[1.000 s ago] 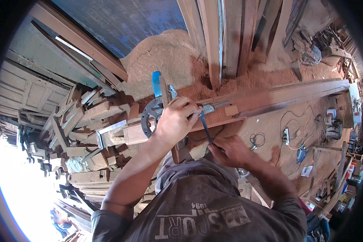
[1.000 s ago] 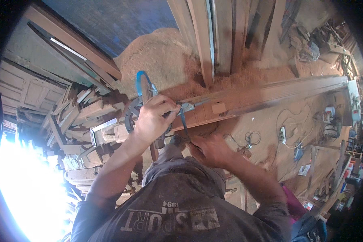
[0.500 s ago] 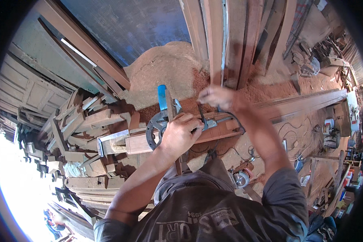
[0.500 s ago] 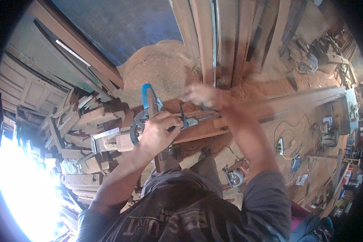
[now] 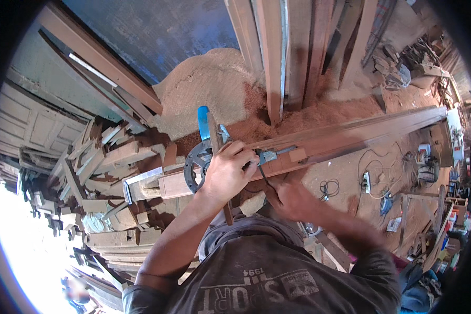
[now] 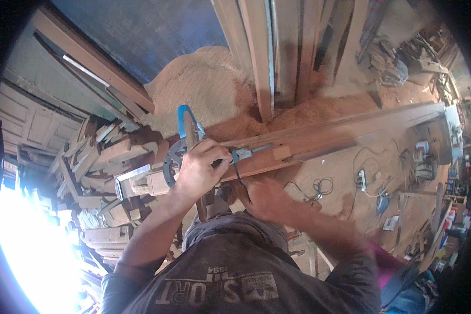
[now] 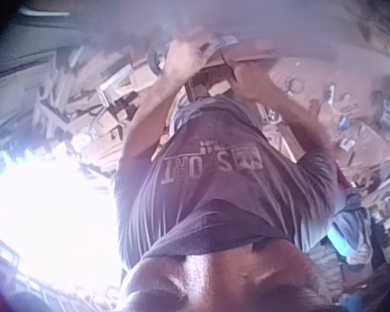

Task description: The person uses a circular saw to cut a long wooden plank on a workbench. They guide the saw along the wood, creating sawdust, and then set the tool down. Another person is visible in the background working with wood.

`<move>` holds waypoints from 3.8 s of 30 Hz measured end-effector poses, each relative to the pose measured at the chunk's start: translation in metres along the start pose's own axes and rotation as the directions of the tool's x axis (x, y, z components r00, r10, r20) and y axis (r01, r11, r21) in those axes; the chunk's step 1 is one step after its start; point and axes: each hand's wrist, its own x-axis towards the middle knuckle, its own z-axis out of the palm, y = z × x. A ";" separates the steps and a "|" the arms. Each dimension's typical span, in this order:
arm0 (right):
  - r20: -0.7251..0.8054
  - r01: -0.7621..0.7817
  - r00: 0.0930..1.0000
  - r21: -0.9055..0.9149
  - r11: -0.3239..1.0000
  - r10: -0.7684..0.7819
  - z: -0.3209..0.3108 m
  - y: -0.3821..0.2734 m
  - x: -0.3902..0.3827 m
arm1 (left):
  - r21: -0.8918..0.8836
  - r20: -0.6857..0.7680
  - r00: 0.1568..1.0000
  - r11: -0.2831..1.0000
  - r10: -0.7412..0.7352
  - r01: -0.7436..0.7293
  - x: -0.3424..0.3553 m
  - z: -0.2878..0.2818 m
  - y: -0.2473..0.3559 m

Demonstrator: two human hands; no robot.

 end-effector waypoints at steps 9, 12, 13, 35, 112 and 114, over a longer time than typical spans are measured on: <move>0.611 0.277 0.785 -0.196 0.941 -0.104 -0.123 -0.010 0.162 | -0.001 0.027 0.999 1.000 0.018 -0.018 -0.002 -0.002 -0.003; 0.648 0.088 0.761 -0.062 0.994 -0.027 -0.095 0.045 0.204 | 0.014 0.034 0.999 1.000 0.007 -0.007 -0.003 -0.004 -0.003; 0.666 -0.012 0.746 0.001 1.000 0.009 -0.077 0.070 0.208 | -0.007 0.044 0.999 1.000 -0.009 0.009 -0.002 -0.005 -0.002; 0.587 -0.240 0.788 0.014 0.971 0.186 -0.051 0.156 0.179 | 0.285 0.191 0.981 0.958 -0.028 -0.028 0.013 0.000 0.014; 0.305 0.475 0.873 -0.346 0.809 -0.381 -0.053 -0.028 0.024 | 0.062 -0.009 0.995 0.993 -0.100 0.101 0.007 -0.004 0.008; 0.531 0.453 0.826 -0.430 0.781 -0.187 -0.088 -0.048 0.065 | 0.013 -0.040 0.987 0.987 -0.157 0.158 0.006 -0.003 0.008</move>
